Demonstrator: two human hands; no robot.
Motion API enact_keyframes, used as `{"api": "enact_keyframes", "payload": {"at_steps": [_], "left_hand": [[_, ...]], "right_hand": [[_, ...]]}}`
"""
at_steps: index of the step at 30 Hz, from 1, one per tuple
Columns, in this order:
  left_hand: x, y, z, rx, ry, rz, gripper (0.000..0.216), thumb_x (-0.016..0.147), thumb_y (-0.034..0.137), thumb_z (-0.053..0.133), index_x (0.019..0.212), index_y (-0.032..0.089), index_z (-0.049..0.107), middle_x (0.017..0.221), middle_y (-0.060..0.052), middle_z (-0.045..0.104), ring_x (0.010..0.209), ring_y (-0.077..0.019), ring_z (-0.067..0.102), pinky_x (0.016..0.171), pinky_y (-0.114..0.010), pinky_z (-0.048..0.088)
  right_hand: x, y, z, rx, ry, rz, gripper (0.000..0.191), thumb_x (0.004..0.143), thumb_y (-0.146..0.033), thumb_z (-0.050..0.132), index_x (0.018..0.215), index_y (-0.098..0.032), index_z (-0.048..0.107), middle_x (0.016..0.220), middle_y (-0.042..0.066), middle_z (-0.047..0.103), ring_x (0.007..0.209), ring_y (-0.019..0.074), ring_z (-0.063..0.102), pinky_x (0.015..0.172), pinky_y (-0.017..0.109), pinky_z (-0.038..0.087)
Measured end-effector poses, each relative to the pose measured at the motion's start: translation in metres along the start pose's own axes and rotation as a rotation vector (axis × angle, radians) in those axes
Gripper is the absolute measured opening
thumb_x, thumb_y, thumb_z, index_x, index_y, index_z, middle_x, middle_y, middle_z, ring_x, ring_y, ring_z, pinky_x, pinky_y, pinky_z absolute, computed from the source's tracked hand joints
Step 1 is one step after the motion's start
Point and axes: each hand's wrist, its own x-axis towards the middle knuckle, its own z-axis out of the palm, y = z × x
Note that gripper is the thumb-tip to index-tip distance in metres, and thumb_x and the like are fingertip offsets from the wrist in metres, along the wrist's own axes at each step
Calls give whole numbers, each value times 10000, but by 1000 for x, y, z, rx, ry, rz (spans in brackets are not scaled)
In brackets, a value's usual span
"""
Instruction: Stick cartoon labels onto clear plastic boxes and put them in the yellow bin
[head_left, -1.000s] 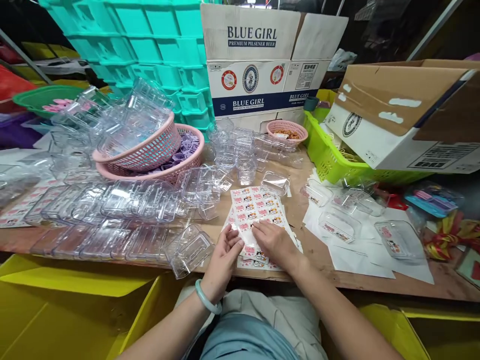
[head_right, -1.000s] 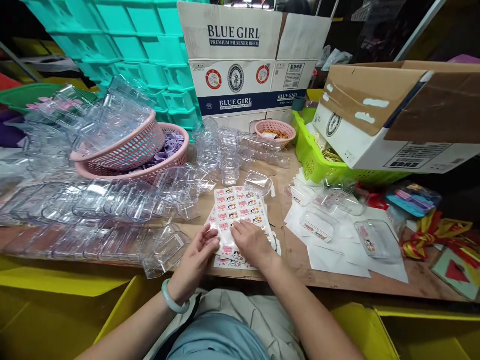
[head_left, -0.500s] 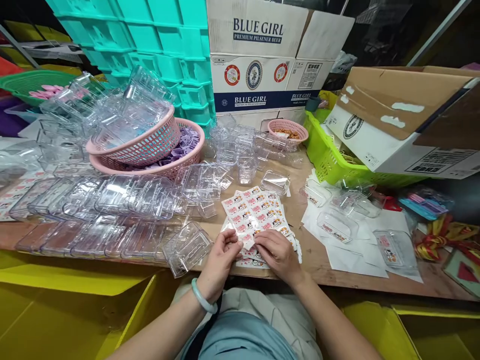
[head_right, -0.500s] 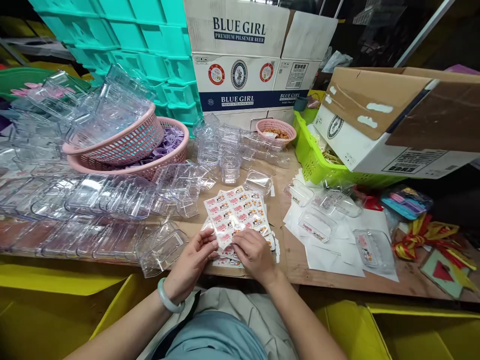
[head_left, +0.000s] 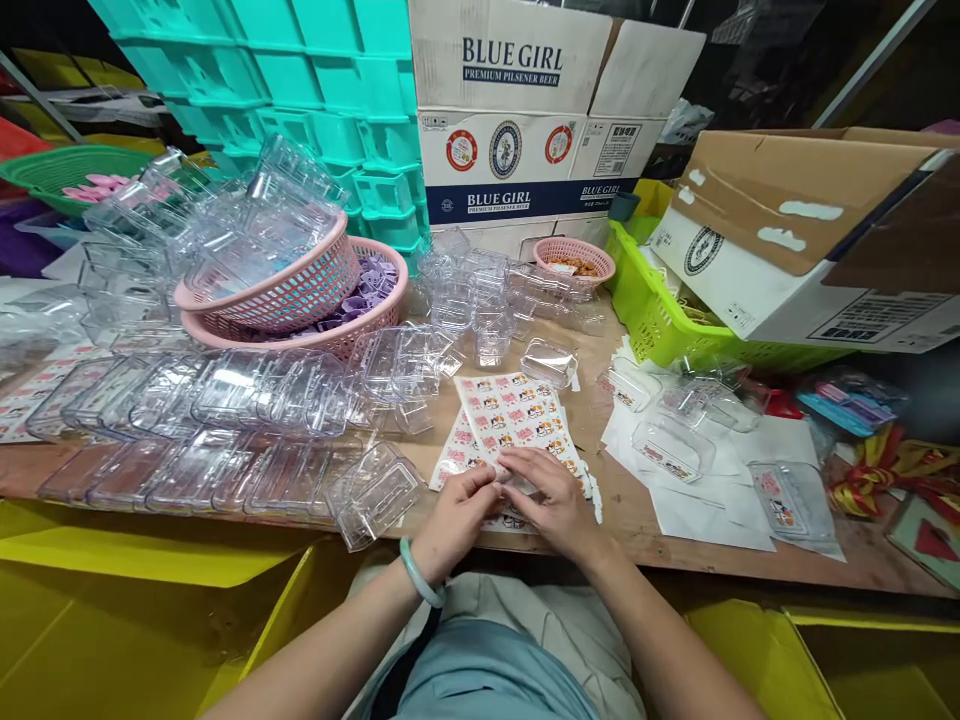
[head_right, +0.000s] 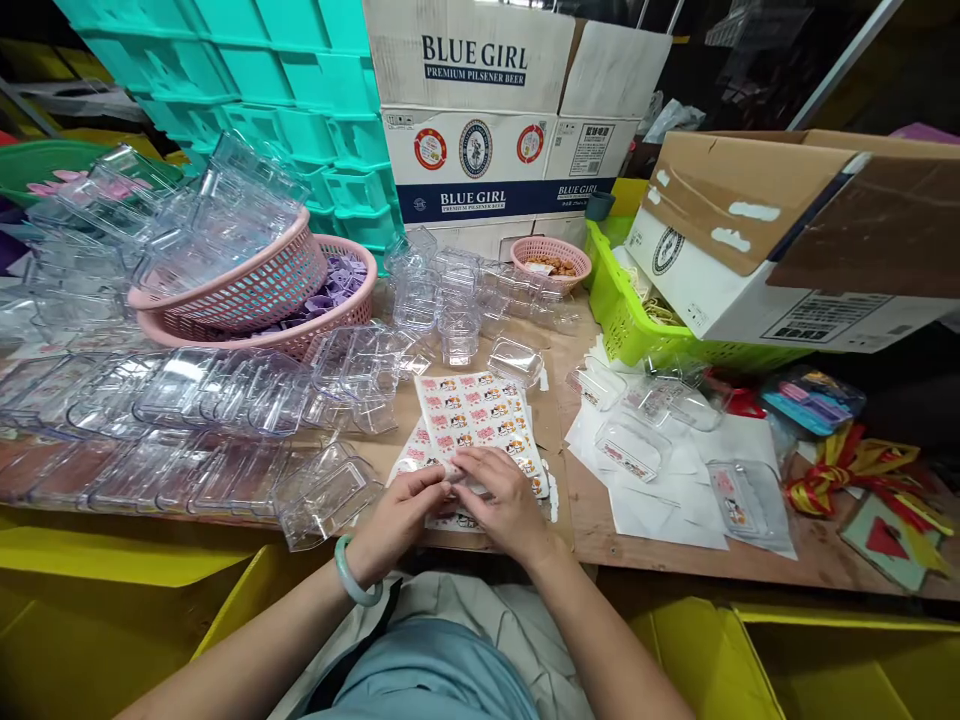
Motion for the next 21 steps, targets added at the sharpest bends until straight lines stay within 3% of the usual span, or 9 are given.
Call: {"api": "enact_keyframes", "payload": {"at_steps": [3, 6, 9, 12, 16, 19, 21], "left_hand": [[2, 2, -2, 255, 0, 151, 273, 806, 367, 573, 617, 176, 621, 649, -10, 527, 656, -144, 457, 637, -251, 390], [3, 2, -4, 371, 29, 245, 279, 831, 378, 546, 652, 192, 651, 683, -29, 563, 704, -170, 486, 664, -260, 396], [5, -1, -4, 340, 39, 223, 301, 835, 415, 544, 663, 193, 652, 657, -28, 558, 668, -167, 491, 645, -265, 409], [8, -8, -4, 194, 31, 92, 334, 814, 476, 555, 667, 181, 611, 646, -19, 542, 599, -150, 493, 589, -267, 419], [0, -16, -7, 115, 59, -47, 343, 803, 503, 558, 687, 181, 543, 620, -7, 535, 581, -157, 526, 604, -293, 449], [-19, -14, -9, 260, 272, 133, 236, 799, 429, 609, 823, 196, 588, 777, -39, 584, 706, -183, 565, 691, -312, 461], [-31, -7, -5, 344, 434, 333, 239, 764, 360, 673, 948, 217, 620, 1029, -88, 587, 924, -221, 568, 813, -323, 448]], "right_hand": [[0, 5, 0, 16, 11, 23, 257, 876, -205, 570, 1108, -269, 661, 1040, 44, 707, 980, 194, 649, 867, 378, 540], [-1, 4, 0, 59, 10, 31, 243, 896, -213, 543, 1087, -270, 682, 1034, 38, 719, 961, 190, 666, 889, 383, 535], [-1, -2, 3, 167, 23, 113, 226, 902, -249, 538, 1050, -270, 708, 1021, 38, 727, 949, 197, 677, 910, 395, 531], [0, -2, 8, 360, 96, 337, 198, 873, -321, 587, 985, -249, 734, 1009, 50, 731, 934, 218, 682, 884, 404, 545], [8, 16, 7, 741, 430, 641, 259, 829, -397, 636, 961, -194, 728, 1021, 80, 731, 960, 245, 684, 894, 442, 544], [15, 28, -2, 899, 695, 684, 292, 823, -412, 636, 985, -180, 707, 1051, 101, 721, 975, 251, 685, 897, 467, 544], [17, 25, -6, 783, 762, 625, 295, 857, -401, 593, 1036, -188, 692, 1082, 102, 710, 989, 254, 681, 910, 490, 536]]}}
